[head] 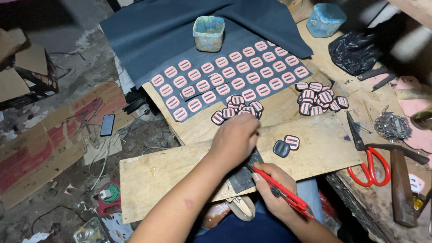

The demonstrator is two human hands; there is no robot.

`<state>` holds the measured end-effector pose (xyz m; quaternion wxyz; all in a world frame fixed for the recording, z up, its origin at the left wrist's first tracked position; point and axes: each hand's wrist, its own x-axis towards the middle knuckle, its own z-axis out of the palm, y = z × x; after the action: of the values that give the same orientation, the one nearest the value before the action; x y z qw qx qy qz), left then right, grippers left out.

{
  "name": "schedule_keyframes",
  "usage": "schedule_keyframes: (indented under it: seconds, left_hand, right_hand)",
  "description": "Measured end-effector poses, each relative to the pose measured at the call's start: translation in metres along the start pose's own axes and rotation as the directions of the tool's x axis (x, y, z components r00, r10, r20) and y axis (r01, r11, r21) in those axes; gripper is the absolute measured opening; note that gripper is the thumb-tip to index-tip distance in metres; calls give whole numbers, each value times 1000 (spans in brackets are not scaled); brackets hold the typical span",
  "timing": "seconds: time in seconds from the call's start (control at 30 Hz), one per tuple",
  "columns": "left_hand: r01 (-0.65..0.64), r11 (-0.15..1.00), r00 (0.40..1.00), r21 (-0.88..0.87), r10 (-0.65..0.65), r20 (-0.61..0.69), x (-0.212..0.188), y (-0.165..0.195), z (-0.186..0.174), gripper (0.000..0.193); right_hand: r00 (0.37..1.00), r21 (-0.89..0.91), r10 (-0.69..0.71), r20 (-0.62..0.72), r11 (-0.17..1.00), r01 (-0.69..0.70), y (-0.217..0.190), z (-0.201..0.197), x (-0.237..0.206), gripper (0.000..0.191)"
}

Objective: The person uses a red utility knife to cut small rectangular fabric patches from a larger sheet on a wooden board. They hold each patch in place with one hand while cutting around its edges with the other, then place the finished pieces into a growing pile.

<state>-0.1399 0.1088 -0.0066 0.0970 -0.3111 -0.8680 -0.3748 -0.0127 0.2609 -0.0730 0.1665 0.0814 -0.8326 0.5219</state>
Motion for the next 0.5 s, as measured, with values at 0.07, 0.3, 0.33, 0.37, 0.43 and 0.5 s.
schedule_keyframes:
  seconds: [0.07,0.3,0.33,0.37,0.43,0.5]
  left_hand:
    - [-53,998,984,-28,57,170,12,8,12,13]
    - [-164,985,906,59,126,403,42,25,45,20]
    - [-139,990,907,34,113,405,43,26,46,22]
    - [-61,998,900,17,48,433,42,26,45,19]
    - [98,995,867,-6,-83,491,36,23,35,13]
    - [82,997,959,-8,-76,272,20,18,18,10]
  right_hand:
    - [1000,12,-21,-19,1000,21,1,2,0,23]
    - [996,8,-84,-38,996,84,2,2,0,19]
    - [994,4,-99,-42,995,99,2,2,1,20]
    - [993,2,-112,-44,994,112,2,2,1,20]
    - [992,0,-117,-48,993,117,1,1,1,21]
    - [994,1,-101,-44,995,102,1,1,1,21]
